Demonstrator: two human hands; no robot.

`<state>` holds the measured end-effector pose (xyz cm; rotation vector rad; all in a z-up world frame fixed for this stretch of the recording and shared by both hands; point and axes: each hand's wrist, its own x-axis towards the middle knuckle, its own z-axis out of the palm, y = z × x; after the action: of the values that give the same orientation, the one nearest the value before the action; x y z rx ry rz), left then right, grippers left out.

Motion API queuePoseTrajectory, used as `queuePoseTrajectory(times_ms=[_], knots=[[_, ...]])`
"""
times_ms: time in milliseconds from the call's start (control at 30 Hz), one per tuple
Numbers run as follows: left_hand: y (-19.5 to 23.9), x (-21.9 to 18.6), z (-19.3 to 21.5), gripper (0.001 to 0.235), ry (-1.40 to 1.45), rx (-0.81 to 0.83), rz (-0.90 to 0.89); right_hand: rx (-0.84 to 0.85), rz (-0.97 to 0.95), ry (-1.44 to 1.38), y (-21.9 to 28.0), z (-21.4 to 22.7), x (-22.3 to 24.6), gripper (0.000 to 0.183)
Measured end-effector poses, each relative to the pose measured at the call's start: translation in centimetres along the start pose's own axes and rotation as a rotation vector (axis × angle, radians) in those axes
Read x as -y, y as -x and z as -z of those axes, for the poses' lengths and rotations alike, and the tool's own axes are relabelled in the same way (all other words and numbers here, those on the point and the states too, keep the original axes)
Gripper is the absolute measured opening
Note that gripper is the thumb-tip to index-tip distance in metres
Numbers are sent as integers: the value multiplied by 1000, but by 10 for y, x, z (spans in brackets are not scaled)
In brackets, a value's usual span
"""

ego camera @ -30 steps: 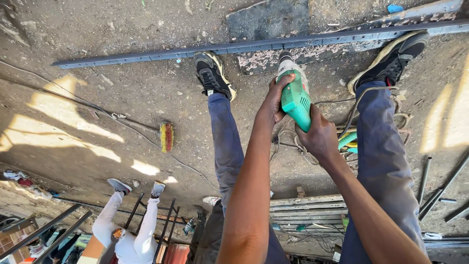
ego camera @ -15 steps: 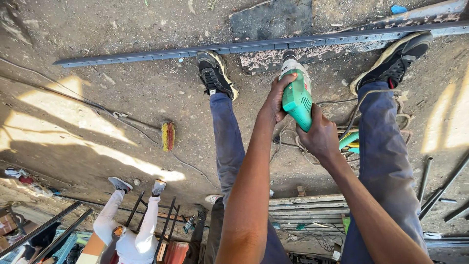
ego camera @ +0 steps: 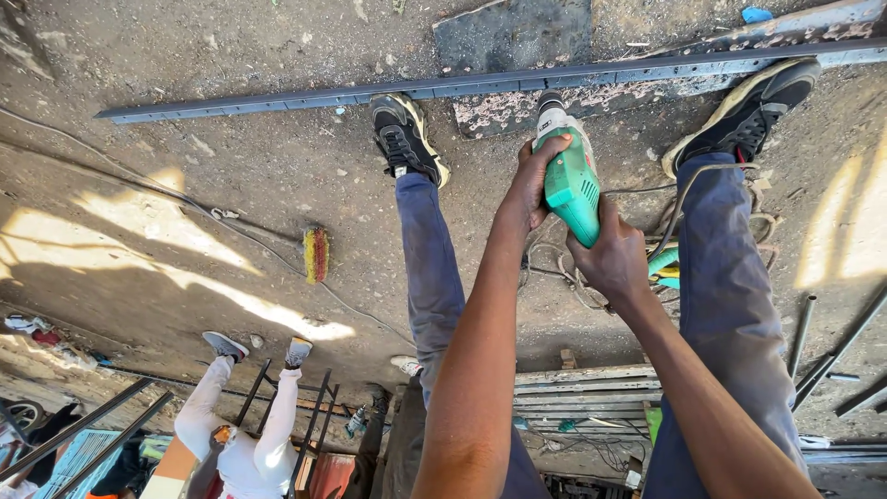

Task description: The person holds a green electric power drill and drills a series of holes along a long metal bar lying on the ground, repositioning the drill to new spots along the bar between holes. Drilling dust accumulates on the bar as the person works along its length.

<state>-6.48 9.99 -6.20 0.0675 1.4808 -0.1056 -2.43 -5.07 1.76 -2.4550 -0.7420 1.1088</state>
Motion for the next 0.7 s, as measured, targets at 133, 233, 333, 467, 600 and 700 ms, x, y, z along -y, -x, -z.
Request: queuePoseTrajectory(times_ms=[133, 233, 333, 467, 600, 700], knots=[[7, -5, -5, 115, 7, -2, -1, 3, 3, 8, 0, -1, 0, 56], [13, -6, -8, 116, 9, -5, -8, 4, -7, 7, 0, 1, 0, 55], [21, -11, -12, 119, -2, -11, -5, 9, -9, -15, 0, 4, 2, 55], [22, -12, -13, 120, 12, -15, -14, 16, -3, -8, -1, 3, -1, 54], [18, -11, -11, 123, 2, -9, -12, 21, -16, -23, -1, 2, 3, 54], [13, -8, -3, 120, 13, 8, -7, 84, -54, 12, -3, 7, 11, 54]])
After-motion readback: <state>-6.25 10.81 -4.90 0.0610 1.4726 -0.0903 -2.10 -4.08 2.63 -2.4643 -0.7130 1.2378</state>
